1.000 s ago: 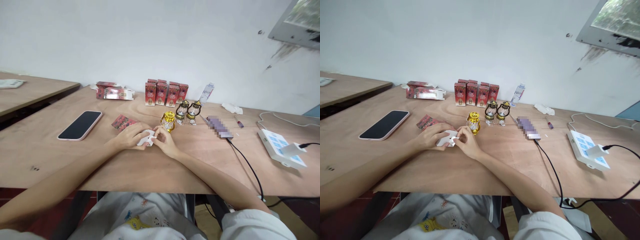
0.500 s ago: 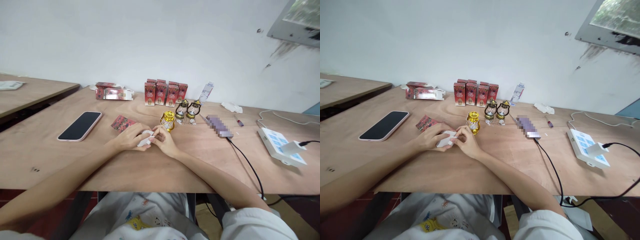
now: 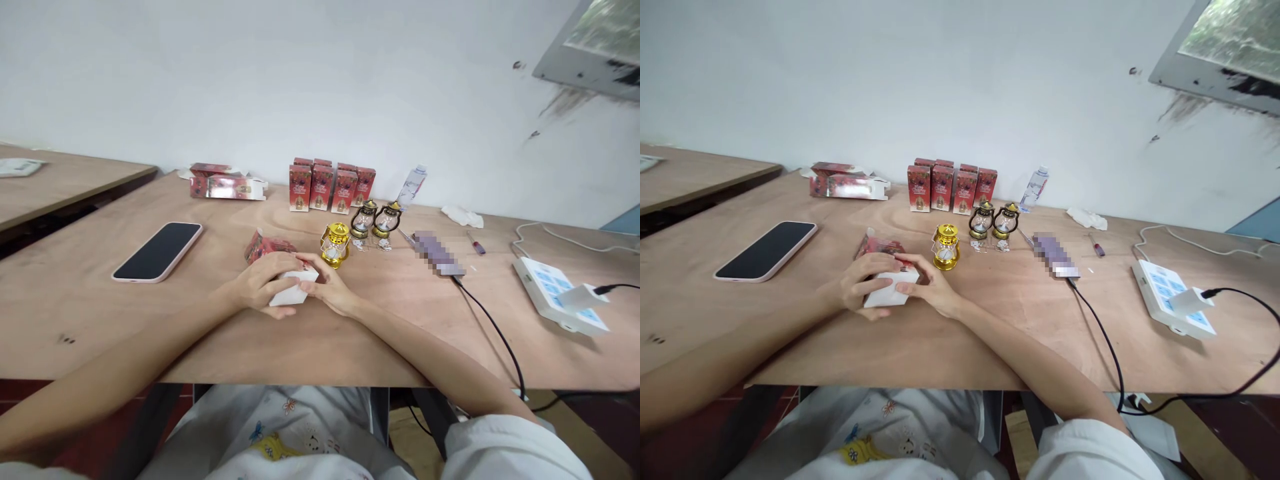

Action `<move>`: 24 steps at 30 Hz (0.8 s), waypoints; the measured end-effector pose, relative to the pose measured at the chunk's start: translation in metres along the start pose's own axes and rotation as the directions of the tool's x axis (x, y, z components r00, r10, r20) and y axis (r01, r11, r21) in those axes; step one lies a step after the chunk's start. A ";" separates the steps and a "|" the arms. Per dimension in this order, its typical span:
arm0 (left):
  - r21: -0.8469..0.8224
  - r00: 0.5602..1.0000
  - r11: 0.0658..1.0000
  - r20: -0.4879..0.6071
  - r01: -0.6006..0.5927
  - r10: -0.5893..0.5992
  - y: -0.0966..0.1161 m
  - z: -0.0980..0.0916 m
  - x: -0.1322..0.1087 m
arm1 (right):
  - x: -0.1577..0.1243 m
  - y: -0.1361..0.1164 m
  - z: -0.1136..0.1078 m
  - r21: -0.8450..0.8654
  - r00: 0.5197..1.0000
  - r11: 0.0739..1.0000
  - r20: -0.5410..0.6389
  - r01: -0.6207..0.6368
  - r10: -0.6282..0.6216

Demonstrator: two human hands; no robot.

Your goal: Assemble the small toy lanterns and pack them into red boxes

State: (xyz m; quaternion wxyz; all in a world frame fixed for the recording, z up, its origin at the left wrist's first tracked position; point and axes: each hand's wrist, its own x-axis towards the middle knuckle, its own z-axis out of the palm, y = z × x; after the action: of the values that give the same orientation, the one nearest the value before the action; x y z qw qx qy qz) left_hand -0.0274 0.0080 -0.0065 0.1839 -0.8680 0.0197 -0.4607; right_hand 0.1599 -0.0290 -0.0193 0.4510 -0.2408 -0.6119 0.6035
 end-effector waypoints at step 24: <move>-0.570 0.119 -0.047 0.251 0.821 -0.961 -0.009 0.000 0.004 | -0.006 0.000 -0.017 -0.954 0.604 0.269 -0.136 0.135 -0.785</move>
State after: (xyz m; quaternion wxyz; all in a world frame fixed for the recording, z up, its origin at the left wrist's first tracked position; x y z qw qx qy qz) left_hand -0.0260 0.0159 -0.0004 -0.4469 -0.6088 -0.3908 -0.5262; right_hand 0.1772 -0.0250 -0.0231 0.5881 -0.4068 -0.6930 -0.0920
